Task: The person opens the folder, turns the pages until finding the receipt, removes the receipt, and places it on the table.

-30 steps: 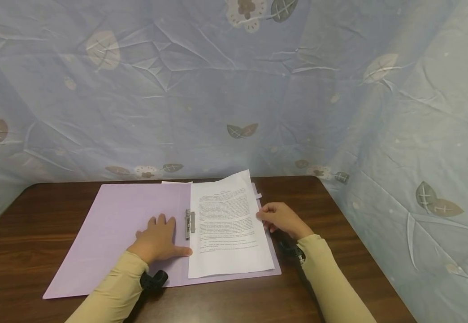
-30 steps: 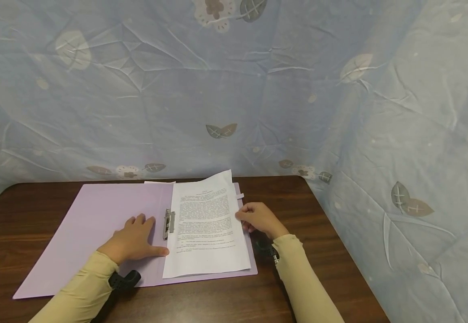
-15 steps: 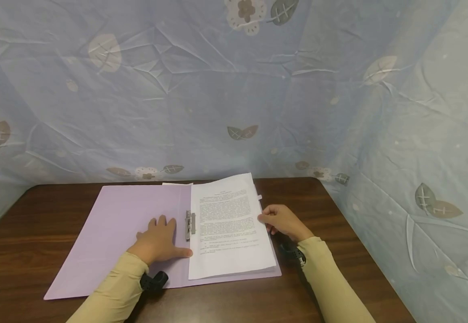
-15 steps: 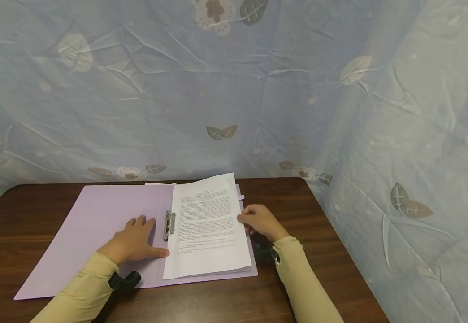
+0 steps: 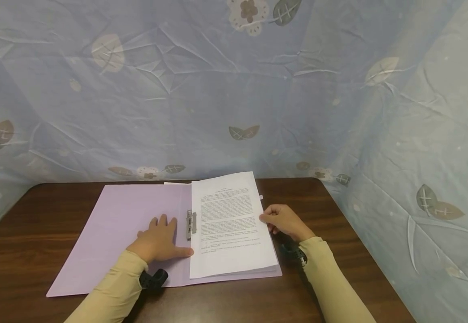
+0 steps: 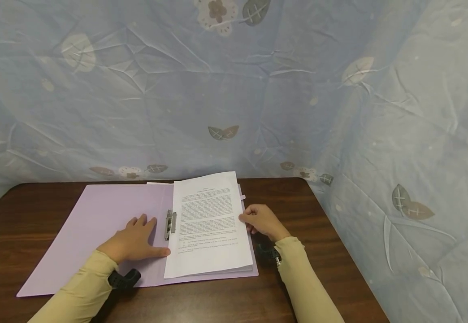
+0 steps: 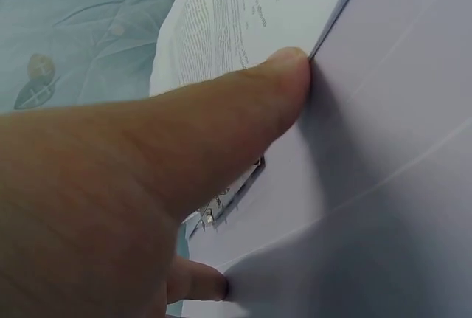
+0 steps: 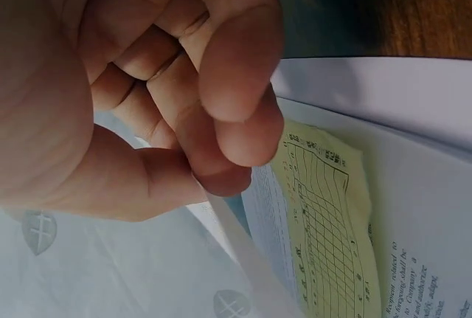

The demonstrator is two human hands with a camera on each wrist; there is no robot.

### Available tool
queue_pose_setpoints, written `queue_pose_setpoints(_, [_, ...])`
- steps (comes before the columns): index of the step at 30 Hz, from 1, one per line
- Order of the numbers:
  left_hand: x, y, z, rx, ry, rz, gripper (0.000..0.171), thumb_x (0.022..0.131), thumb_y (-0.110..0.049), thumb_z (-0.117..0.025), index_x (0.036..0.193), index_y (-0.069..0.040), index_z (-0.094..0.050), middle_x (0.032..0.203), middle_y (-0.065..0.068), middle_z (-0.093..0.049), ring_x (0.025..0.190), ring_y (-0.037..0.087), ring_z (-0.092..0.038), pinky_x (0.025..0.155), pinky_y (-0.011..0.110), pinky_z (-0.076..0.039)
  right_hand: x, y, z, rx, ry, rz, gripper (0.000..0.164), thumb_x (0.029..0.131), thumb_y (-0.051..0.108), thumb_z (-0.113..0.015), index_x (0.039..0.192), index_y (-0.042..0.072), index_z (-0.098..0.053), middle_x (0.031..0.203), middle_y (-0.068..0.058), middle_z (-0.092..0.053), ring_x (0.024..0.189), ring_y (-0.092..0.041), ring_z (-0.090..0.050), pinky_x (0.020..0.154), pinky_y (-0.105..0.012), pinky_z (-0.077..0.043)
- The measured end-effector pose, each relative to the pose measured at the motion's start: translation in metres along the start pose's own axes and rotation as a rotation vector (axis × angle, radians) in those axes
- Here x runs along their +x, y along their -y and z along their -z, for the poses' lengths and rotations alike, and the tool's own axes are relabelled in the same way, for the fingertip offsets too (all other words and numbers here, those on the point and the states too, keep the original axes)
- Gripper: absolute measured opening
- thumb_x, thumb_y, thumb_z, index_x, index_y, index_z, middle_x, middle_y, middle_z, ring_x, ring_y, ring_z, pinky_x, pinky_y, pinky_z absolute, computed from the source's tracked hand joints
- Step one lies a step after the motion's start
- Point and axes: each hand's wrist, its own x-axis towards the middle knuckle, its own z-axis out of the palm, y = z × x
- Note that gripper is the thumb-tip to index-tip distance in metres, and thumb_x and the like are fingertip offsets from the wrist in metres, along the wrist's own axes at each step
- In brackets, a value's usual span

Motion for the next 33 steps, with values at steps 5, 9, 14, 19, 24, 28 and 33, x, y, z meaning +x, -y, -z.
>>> queue_pose_setpoints(5, [0.001, 0.0, 0.001, 0.005, -0.006, -0.003, 0.111, 0.08, -0.075, -0.07, 0.148, 0.009, -0.045, 0.151, 0.042, -0.036, 0.137, 0.064, -0.035, 0.093, 0.084, -0.037, 0.001, -0.001, 0.002, -0.018, 0.001, 0.009, 0.012, 0.096, 0.016, -0.071, 0.093, 0.004, -0.071, 0.071, -0.007, -0.063, 0.066, -0.02, -0.059, 0.061, -0.031, -0.051])
queue_pose_setpoints(9, [0.003, -0.001, -0.001, -0.004, -0.046, 0.011, 0.102, 0.084, -0.078, -0.064, 0.14, 0.007, -0.053, 0.143, 0.038, -0.046, 0.13, 0.059, -0.044, 0.088, 0.08, -0.042, 0.002, -0.002, 0.002, -0.017, 0.014, 0.016, 0.011, 0.097, 0.015, -0.071, 0.093, 0.004, -0.07, 0.071, -0.006, -0.063, 0.066, -0.019, -0.06, 0.061, -0.031, -0.05])
queue_pose_setpoints(14, [0.004, -0.002, -0.007, 0.003, -0.083, 0.031, 0.1, 0.078, -0.078, -0.069, 0.131, 0.005, -0.057, 0.131, 0.032, -0.053, 0.122, 0.053, -0.05, 0.084, 0.077, -0.044, 0.003, -0.004, 0.001, -0.008, 0.031, 0.017, 0.012, 0.097, 0.015, -0.069, 0.095, 0.003, -0.069, 0.073, -0.006, -0.064, 0.066, -0.019, -0.06, 0.061, -0.031, -0.05])
queue_pose_setpoints(19, [0.004, -0.003, -0.009, 0.013, -0.104, 0.034, 0.099, 0.076, -0.076, -0.074, 0.129, 0.006, -0.058, 0.127, 0.031, -0.054, 0.119, 0.052, -0.051, 0.082, 0.079, -0.043, 0.003, -0.005, -0.002, 0.01, 0.062, 0.019, 0.017, 0.097, 0.02, -0.069, 0.098, 0.003, -0.069, 0.076, -0.005, -0.065, 0.067, -0.019, -0.059, 0.061, -0.031, -0.051])
queue_pose_setpoints(24, [0.005, -0.002, -0.01, 0.018, -0.097, 0.04, 0.101, 0.076, -0.076, -0.074, 0.131, 0.006, -0.057, 0.13, 0.032, -0.053, 0.122, 0.054, -0.049, 0.084, 0.081, -0.041, 0.001, -0.003, -0.004, 0.007, 0.085, 0.025, 0.018, 0.098, 0.022, -0.071, 0.093, 0.004, -0.07, 0.072, -0.004, -0.062, 0.065, -0.017, -0.056, 0.059, -0.03, -0.05])
queue_pose_setpoints(28, [0.007, -0.001, -0.011, 0.015, -0.093, 0.043, 0.101, 0.076, -0.076, -0.074, 0.132, 0.006, -0.056, 0.132, 0.032, -0.052, 0.123, 0.054, -0.049, 0.084, 0.081, -0.041, -0.001, -0.001, -0.004, 0.006, 0.066, 0.027, 0.016, 0.097, 0.018, -0.071, 0.092, 0.003, -0.069, 0.072, -0.003, -0.062, 0.064, -0.017, -0.055, 0.057, -0.029, -0.048])
queue_pose_setpoints(33, [0.007, -0.001, -0.011, 0.012, -0.089, 0.042, 0.101, 0.077, -0.076, -0.073, 0.134, 0.006, -0.056, 0.135, 0.034, -0.051, 0.125, 0.055, -0.047, 0.086, 0.082, -0.04, 0.0, -0.002, -0.004, 0.008, 0.051, 0.018, 0.015, 0.097, 0.017, -0.071, 0.093, 0.003, -0.069, 0.073, -0.004, -0.063, 0.065, -0.017, -0.056, 0.058, -0.029, -0.049])
